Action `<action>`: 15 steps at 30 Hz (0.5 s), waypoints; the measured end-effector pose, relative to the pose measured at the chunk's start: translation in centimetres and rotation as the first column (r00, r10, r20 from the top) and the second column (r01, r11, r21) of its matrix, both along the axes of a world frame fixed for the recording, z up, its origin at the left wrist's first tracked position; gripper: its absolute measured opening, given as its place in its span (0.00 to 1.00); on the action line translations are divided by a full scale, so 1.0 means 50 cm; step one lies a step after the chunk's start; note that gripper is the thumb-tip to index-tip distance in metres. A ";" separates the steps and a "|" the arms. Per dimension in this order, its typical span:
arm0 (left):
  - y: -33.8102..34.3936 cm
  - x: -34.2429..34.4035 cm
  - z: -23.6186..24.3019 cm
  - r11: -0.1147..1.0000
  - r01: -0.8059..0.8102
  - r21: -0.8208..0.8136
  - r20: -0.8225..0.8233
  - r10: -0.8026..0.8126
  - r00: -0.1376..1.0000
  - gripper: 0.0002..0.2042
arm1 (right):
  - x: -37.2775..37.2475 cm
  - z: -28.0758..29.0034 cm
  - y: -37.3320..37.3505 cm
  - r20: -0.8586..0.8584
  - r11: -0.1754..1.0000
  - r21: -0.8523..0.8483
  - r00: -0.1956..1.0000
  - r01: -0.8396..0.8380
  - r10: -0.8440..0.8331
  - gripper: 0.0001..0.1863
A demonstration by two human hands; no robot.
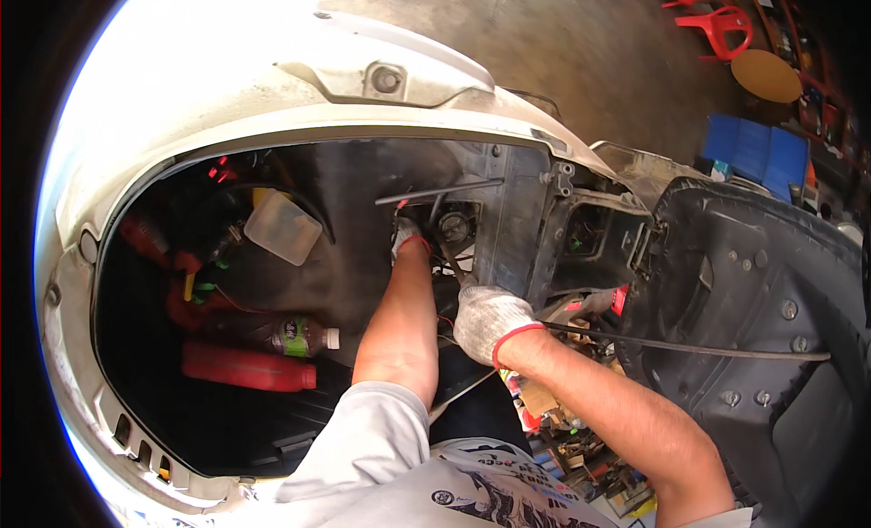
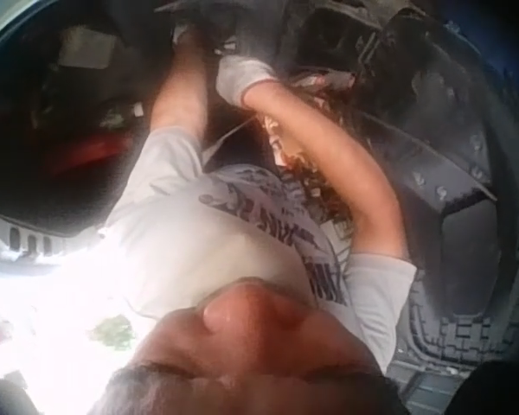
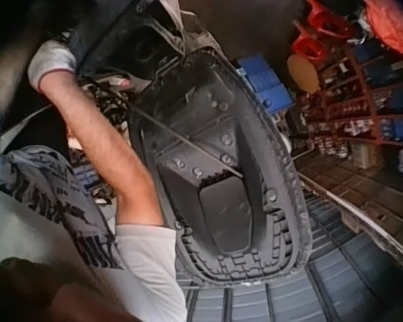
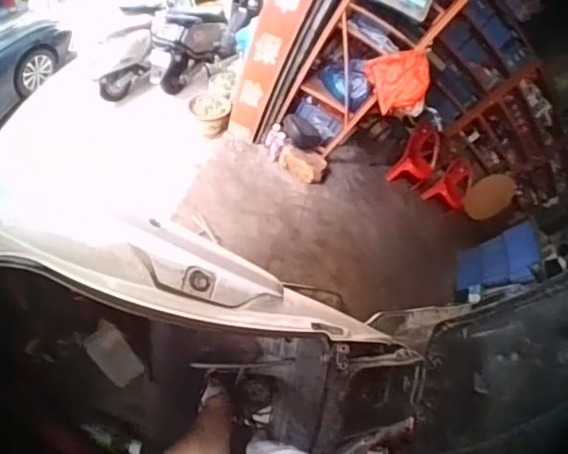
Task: The person is inspecting and repairing the internal wiring and components under the seat of a scooter/motorcycle.
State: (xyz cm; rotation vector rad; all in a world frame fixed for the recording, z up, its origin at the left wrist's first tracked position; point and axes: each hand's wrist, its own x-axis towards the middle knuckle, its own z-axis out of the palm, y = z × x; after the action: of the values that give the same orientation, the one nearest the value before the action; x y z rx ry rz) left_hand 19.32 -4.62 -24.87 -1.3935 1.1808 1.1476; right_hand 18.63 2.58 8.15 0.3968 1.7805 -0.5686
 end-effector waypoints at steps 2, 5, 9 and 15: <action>0.039 -0.016 0.069 0.972 0.191 -0.136 -0.010 -0.194 0.981 0.42 | 0.030 -0.008 0.016 -0.067 0.998 -0.015 0.996 -0.064 0.063 0.14; 0.059 0.022 0.034 0.973 0.205 -0.108 -0.090 -0.215 0.972 0.39 | 0.059 -0.022 0.025 -0.102 0.986 0.010 0.981 0.165 -0.164 0.12; -0.147 -0.020 -0.199 0.999 0.041 0.011 -0.318 -0.035 0.947 0.34 | 0.056 -0.069 -0.105 -0.006 0.467 -0.066 0.467 0.882 -0.884 0.19; 0.062 0.015 0.016 0.972 0.013 0.233 -0.106 0.013 0.994 0.32 | 0.138 -0.108 -0.072 -0.041 0.084 0.095 0.088 0.992 -0.995 0.20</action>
State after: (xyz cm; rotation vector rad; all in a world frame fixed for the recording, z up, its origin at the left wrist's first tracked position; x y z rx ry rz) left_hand 20.08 -1.50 -24.08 -1.1650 1.0800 1.3298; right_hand 25.55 -1.02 2.77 1.8114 1.2095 -1.4273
